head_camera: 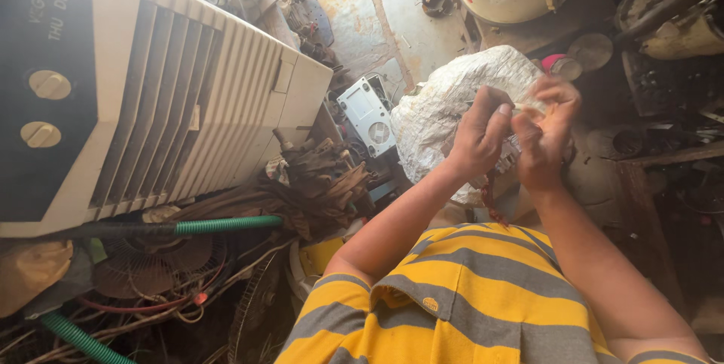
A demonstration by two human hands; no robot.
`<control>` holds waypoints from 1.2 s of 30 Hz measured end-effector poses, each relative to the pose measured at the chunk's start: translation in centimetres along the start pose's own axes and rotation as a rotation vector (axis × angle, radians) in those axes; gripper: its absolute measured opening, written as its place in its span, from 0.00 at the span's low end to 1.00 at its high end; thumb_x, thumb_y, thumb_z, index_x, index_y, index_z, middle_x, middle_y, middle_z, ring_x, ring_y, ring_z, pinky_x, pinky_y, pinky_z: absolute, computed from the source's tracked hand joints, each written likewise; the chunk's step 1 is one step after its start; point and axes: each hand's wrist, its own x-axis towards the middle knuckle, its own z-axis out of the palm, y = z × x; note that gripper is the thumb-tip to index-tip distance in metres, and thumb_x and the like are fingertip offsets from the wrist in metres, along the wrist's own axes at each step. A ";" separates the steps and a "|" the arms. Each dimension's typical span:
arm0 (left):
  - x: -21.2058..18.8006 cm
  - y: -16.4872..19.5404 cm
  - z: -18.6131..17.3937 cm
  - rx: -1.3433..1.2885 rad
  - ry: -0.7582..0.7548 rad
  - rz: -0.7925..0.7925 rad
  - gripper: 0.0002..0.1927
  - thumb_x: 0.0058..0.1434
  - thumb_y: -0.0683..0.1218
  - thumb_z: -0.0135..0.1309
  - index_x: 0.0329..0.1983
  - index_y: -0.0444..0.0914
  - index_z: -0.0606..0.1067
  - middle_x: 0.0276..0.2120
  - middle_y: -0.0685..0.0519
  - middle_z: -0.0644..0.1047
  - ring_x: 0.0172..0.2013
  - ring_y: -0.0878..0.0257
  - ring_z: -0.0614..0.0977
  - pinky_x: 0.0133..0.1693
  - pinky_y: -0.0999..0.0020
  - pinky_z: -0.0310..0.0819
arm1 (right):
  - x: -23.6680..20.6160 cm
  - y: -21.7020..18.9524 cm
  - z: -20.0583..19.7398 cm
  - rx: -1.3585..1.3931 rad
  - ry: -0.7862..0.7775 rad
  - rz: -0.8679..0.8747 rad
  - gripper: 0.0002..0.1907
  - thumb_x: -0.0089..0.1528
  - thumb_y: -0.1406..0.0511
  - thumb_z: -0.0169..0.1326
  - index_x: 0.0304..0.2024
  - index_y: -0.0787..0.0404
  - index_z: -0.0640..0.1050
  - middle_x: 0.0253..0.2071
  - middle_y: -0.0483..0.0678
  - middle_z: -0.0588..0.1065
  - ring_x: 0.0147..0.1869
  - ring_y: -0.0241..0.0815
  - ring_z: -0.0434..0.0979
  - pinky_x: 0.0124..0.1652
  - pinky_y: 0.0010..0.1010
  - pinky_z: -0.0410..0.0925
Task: The person uses pliers to cut and pull copper wires from a small electric motor stator. They repeatedly cut wire ends and pull out wire bundles, then inspect the stator and continue cutting remaining wires.
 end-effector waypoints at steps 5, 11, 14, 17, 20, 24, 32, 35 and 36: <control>0.6 -1.7 1.5 -0.081 0.033 -0.116 0.12 0.73 0.45 0.44 0.55 0.36 0.62 0.45 0.44 0.72 0.45 0.54 0.78 0.47 0.63 0.73 | 1.4 -2.8 0.7 0.297 -0.183 0.084 0.30 0.71 0.54 0.59 0.69 0.61 0.67 0.74 0.53 0.65 0.74 0.38 0.67 0.75 0.32 0.59; 0.2 -4.6 1.4 0.533 0.073 0.286 0.21 0.76 0.47 0.40 0.69 0.37 0.59 0.57 0.36 0.67 0.60 0.45 0.69 0.63 0.54 0.68 | 1.6 -3.7 2.0 0.168 -0.146 0.094 0.20 0.74 0.60 0.54 0.62 0.66 0.73 0.59 0.52 0.76 0.64 0.38 0.74 0.69 0.30 0.64; 0.9 -4.8 1.4 0.276 0.179 0.102 0.25 0.76 0.54 0.40 0.69 0.38 0.55 0.59 0.37 0.65 0.61 0.46 0.69 0.62 0.53 0.68 | 2.0 -3.4 2.1 0.062 -0.086 0.030 0.13 0.76 0.62 0.53 0.54 0.67 0.74 0.52 0.52 0.78 0.59 0.40 0.76 0.67 0.31 0.66; 1.5 -3.7 0.8 -0.380 0.117 -0.147 0.35 0.67 0.62 0.46 0.71 0.41 0.57 0.58 0.47 0.68 0.57 0.57 0.72 0.51 0.59 0.75 | 3.3 -3.5 2.0 0.111 -0.063 -0.114 0.11 0.77 0.62 0.51 0.47 0.64 0.68 0.40 0.49 0.75 0.48 0.37 0.74 0.58 0.28 0.69; 1.2 -2.5 -0.6 0.140 -0.129 0.014 0.33 0.67 0.56 0.57 0.69 0.36 0.64 0.62 0.46 0.72 0.65 0.59 0.72 0.65 0.61 0.68 | 4.5 -4.2 2.1 0.243 0.006 -0.142 0.14 0.75 0.61 0.50 0.42 0.62 0.64 0.32 0.49 0.67 0.35 0.35 0.65 0.43 0.28 0.66; 0.0 -2.4 -0.4 -0.633 -0.393 -0.153 0.26 0.75 0.51 0.59 0.67 0.34 0.63 0.55 0.52 0.71 0.59 0.66 0.72 0.64 0.68 0.66 | 5.3 -5.0 1.9 0.373 -0.010 -0.137 0.18 0.76 0.59 0.49 0.35 0.60 0.60 0.23 0.45 0.60 0.25 0.32 0.57 0.30 0.26 0.61; -2.1 -2.7 0.6 -0.566 -0.171 -0.289 0.22 0.77 0.50 0.51 0.67 0.35 0.65 0.53 0.53 0.74 0.52 0.66 0.75 0.52 0.69 0.74 | 5.9 -4.3 0.8 0.311 -0.200 -0.046 0.24 0.73 0.52 0.49 0.31 0.61 0.62 0.26 0.46 0.62 0.29 0.33 0.58 0.33 0.27 0.57; -2.0 -1.1 -2.4 -0.452 -0.217 -0.363 0.22 0.76 0.47 0.50 0.69 0.37 0.64 0.45 0.52 0.75 0.40 0.64 0.74 0.41 0.69 0.72 | 6.6 -6.8 -1.3 0.176 -0.336 -0.003 0.27 0.70 0.43 0.46 0.39 0.61 0.69 0.44 0.49 0.67 0.47 0.37 0.63 0.48 0.30 0.60; -1.7 -0.5 -3.4 -0.266 -0.245 -0.244 0.20 0.76 0.47 0.52 0.67 0.37 0.64 0.47 0.51 0.77 0.44 0.63 0.77 0.45 0.67 0.75 | 6.9 -7.9 -2.2 0.132 -0.376 0.016 0.31 0.70 0.40 0.44 0.43 0.61 0.72 0.51 0.50 0.68 0.54 0.38 0.65 0.53 0.31 0.60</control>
